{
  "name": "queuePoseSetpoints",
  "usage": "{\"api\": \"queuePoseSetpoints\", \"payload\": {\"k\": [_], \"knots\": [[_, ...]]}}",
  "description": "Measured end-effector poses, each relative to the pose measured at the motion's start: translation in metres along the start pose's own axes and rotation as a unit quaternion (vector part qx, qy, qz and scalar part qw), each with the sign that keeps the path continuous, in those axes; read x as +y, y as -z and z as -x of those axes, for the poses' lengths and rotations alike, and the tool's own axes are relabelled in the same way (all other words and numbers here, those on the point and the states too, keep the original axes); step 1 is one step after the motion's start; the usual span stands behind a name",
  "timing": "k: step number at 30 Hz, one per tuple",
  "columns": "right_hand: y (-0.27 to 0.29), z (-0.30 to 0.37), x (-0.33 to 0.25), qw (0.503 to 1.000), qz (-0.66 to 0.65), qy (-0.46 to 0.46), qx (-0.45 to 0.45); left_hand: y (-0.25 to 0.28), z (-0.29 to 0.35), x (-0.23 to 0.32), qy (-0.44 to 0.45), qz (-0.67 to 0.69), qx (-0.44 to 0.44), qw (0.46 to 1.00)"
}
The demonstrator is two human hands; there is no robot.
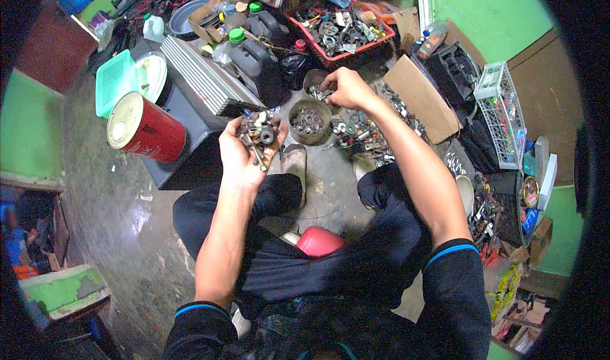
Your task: The person sits on the floor and assembles small mechanical components by hand, picking parts from a pile and fitting them together. The person repeatedly handles and adjusts the parts to fit them into a larger assembly.
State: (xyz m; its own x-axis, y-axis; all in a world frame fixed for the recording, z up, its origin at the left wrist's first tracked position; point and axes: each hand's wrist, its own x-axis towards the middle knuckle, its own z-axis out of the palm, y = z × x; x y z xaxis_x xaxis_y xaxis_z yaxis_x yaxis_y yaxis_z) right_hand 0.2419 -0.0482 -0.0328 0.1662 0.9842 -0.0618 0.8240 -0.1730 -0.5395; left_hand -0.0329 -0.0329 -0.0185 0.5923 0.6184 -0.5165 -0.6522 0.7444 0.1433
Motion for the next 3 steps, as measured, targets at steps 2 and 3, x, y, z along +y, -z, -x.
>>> {"api": "queuePoseSetpoints", "payload": {"k": [2,3], "knots": [[-0.002,0.0,-0.005,1.0,0.007,0.0,0.015,0.0,0.001,-0.001,0.024,-0.033,-0.017,0.999],[0.001,-0.001,-0.011,1.0,0.02,-0.001,0.023,0.001,0.002,0.001,0.022,-0.034,-0.015,0.999]]}}
